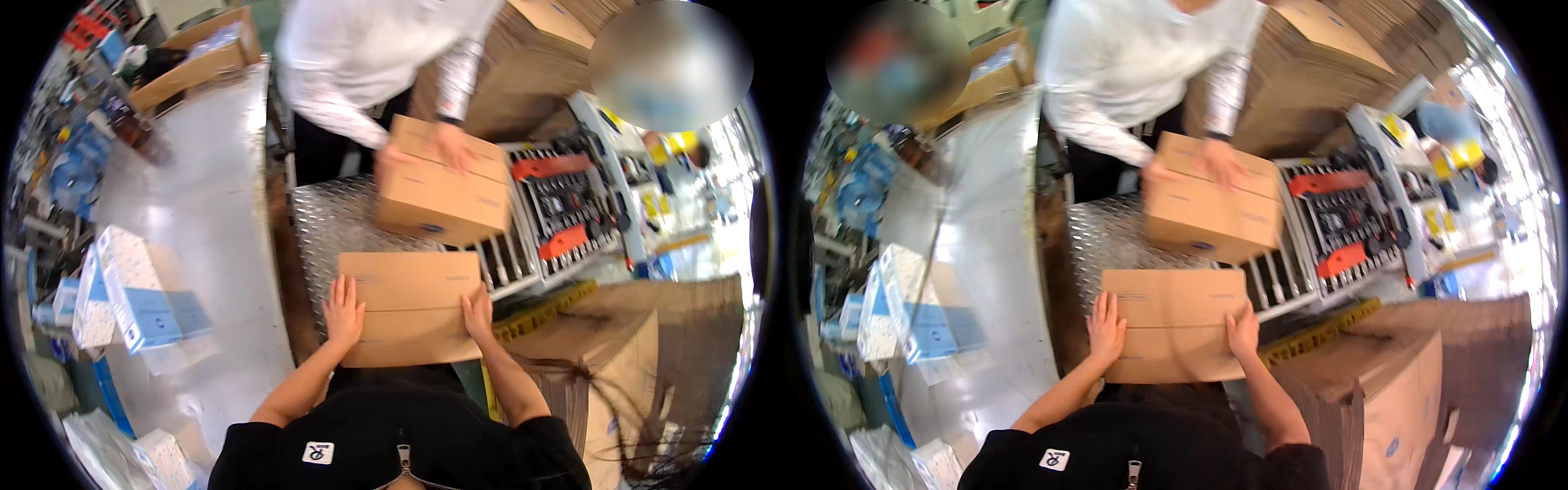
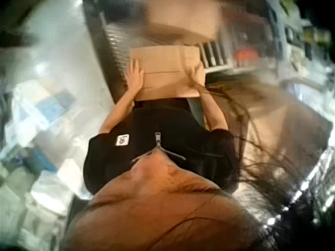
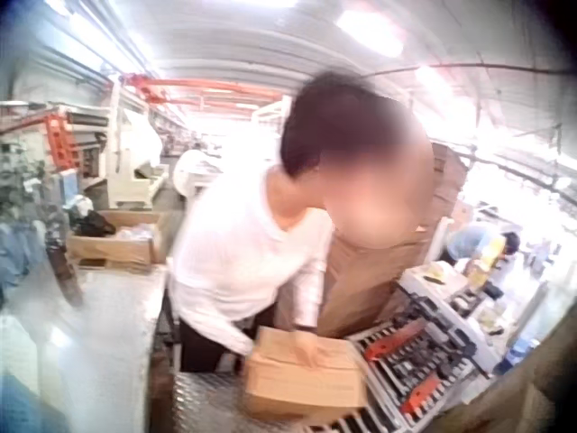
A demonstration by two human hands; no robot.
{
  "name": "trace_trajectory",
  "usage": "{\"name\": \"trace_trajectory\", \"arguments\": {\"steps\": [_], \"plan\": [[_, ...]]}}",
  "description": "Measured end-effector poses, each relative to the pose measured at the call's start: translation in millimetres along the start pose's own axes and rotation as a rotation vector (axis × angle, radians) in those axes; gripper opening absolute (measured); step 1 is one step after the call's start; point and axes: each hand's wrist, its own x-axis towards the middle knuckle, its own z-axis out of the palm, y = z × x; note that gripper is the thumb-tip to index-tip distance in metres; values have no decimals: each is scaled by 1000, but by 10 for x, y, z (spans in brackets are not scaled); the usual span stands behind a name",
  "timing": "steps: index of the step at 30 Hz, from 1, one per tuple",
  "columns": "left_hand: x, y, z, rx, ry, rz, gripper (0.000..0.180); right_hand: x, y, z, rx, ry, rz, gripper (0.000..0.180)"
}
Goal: The person packs boxes with rectangular blue product cartons, folds the cardboard flaps, and places the sealed boxes onto a conveyor belt.
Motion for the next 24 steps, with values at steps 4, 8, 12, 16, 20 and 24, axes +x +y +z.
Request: {"name": "trace_trajectory", "arguments": {"steps": [4,8,12,16,20,24], "plan": [[15,-352,275,-444,98,-253,69,-92,-53,127,91,28,18,66],[33,-271,129,-579,4,-379,70,-6,64,208,139,12,-66,63],[10,-237,22,-572,19,-416,66,60,-141,170,244,-67,16,62],[74,-296,278,-537,150,-251,53,283,175,265,306,-41,-115,58],[170,-53,340,-567,151,-351,44,660,-117,-43,304,-99,-122,63],[257,394,680,-789,265,-369,52,1360,51,-268,169,-173,-215,67]]}}
